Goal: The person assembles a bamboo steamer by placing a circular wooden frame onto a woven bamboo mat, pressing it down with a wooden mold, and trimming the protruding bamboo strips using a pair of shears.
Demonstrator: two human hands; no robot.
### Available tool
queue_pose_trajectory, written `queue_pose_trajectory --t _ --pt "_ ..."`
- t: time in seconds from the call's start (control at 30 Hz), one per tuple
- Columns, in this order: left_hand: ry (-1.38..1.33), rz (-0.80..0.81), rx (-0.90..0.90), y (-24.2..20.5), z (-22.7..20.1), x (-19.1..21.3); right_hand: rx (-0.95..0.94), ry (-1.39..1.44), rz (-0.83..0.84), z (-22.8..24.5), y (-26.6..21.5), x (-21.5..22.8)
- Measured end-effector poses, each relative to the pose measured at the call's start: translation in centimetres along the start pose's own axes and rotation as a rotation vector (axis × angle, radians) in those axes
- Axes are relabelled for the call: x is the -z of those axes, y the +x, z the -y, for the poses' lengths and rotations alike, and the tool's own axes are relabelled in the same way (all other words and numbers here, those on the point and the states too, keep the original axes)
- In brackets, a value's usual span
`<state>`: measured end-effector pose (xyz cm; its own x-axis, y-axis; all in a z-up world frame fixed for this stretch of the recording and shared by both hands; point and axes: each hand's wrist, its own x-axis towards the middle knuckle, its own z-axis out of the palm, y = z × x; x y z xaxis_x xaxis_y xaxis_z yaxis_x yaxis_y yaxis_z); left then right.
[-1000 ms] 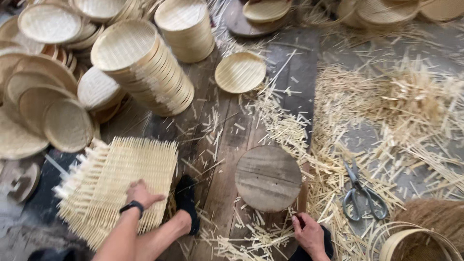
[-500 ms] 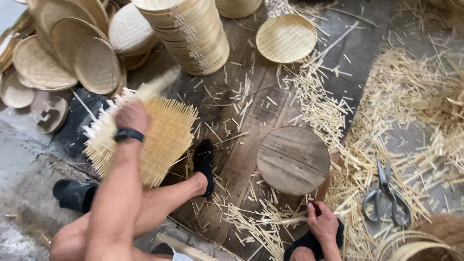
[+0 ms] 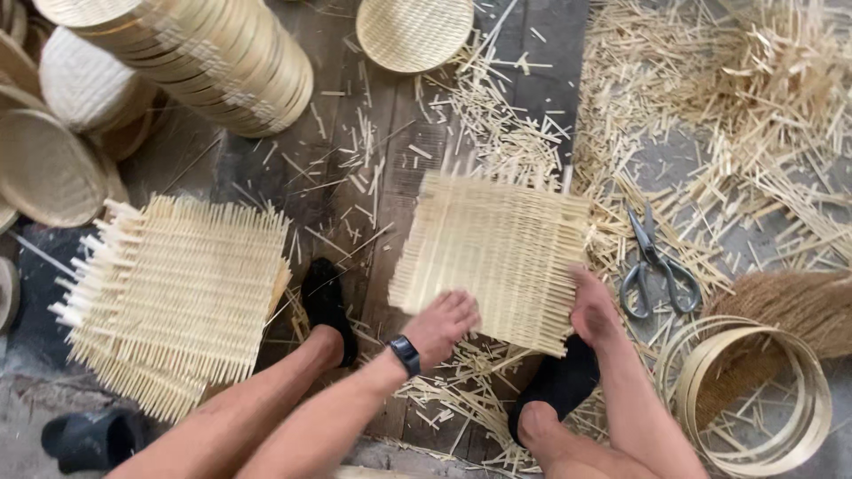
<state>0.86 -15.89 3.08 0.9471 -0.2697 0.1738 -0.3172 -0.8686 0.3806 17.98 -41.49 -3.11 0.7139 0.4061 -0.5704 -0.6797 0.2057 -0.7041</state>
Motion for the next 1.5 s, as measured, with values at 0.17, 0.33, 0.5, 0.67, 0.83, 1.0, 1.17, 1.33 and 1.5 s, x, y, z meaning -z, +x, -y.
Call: queue_pose_trajectory --t 0.17,0.33,0.5,0.67,0.83,1.0,1.17,1.33,1.5 --pt "-0.106 0.023 0.209 -0.2 4.8 -3.6 0.088 -0.423 -0.172 -1.0 2.6 -0.2" --pt "-0.793 -0.197 1.328 2.2 14.3 -2.2 0.151 -0.393 -0.187 -1.9 2.6 -0.9" --pt "-1.092 -0.218 1.260 0.3 18.5 -6.1 0.165 -0.476 -0.276 -1.8 2.1 -1.4" --pt "-1.111 -0.289 1.223 -0.8 19.6 -8.7 0.198 -0.587 -0.315 -2.3 2.5 -1.2" --pt "-1.178 -0.354 1.200 -2.0 19.3 -10.2 0.166 -0.551 -0.327 -3.6 2.9 -0.2" --pt "-1.187 -0.349 1.239 -2.8 18.9 -10.0 0.228 -0.445 -0.312 -4.9 2.6 -0.3" --pt "-1.018 -0.384 1.226 -2.1 18.0 -9.0 0.118 -0.760 -0.402 -3.4 2.1 -1.0" --pt "-0.380 -0.542 1.189 -0.9 11.9 -4.7 0.873 -1.197 -0.757 1.3 -4.9 3.6" --pt "-0.236 -0.793 1.025 -0.4 7.1 0.1 0.764 -0.772 -0.916 8.5 -17.0 10.9"
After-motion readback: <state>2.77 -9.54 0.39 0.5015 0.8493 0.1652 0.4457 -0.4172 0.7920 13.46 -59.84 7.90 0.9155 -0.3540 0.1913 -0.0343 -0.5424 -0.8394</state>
